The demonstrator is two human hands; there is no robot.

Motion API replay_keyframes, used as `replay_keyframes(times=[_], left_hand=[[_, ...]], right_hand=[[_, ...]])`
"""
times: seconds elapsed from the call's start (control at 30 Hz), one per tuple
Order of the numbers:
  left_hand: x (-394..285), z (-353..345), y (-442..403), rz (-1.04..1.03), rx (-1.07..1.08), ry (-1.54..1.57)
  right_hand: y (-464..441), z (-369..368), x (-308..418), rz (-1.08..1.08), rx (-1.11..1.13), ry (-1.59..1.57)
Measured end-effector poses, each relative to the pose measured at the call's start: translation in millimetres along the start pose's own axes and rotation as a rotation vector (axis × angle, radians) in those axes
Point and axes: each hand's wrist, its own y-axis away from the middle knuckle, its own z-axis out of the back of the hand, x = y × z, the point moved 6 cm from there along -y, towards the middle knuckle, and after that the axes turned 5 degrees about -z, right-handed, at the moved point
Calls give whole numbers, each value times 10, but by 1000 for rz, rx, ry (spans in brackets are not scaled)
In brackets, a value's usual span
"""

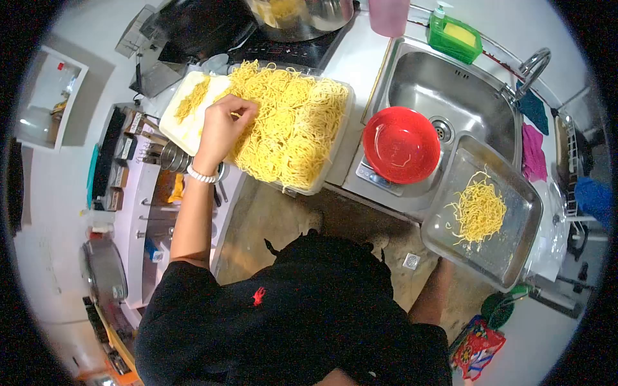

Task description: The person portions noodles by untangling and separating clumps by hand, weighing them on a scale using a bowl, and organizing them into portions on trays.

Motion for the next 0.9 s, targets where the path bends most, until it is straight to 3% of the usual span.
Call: replay_keyframes(times=[0.1, 0.17, 0.2, 0.27, 0.33, 0.4, 0.53, 0.63, 0.7, 0.8, 0.83, 0.9], left_hand=[[277, -43, -44, 32, 79, 21], [346, -37, 3, -18, 116, 111], [349, 26, 0, 16, 180, 197], [479, 245, -74, -48, 64, 211], [678, 463, -151, -50, -4, 200], [926, 515, -219, -55, 95, 139], [1207, 197, -231, -220, 374, 196], [1278, 30, -282, -157, 509, 83], [1232, 61, -279, -105, 470, 68], [1264, 80, -263, -159, 356, 156], [1370, 132, -281, -174, 338, 229], [1545, 239, -282, -80, 340, 469]], right_hand=[[405, 231, -395, 330, -10, 199], [1281, 382, -226, 12, 81, 369], [1602, 411, -258, -59, 115, 471], [2133, 599, -428, -152, 172, 730], [2364, 798, -1058, -218, 252, 935], [2531, 952, -1660, -309, 376, 1016], [3288, 794, -1656, -448, 610, 774], [3654, 470, -1457, -463, 733, 511], [3744, 264, -1404, -446, 744, 399], [3624, -111, -1388, -378, 590, 449], [3544, -274, -1253, -92, 751, 385], [3475, -469, -999, 0, 865, 377]])
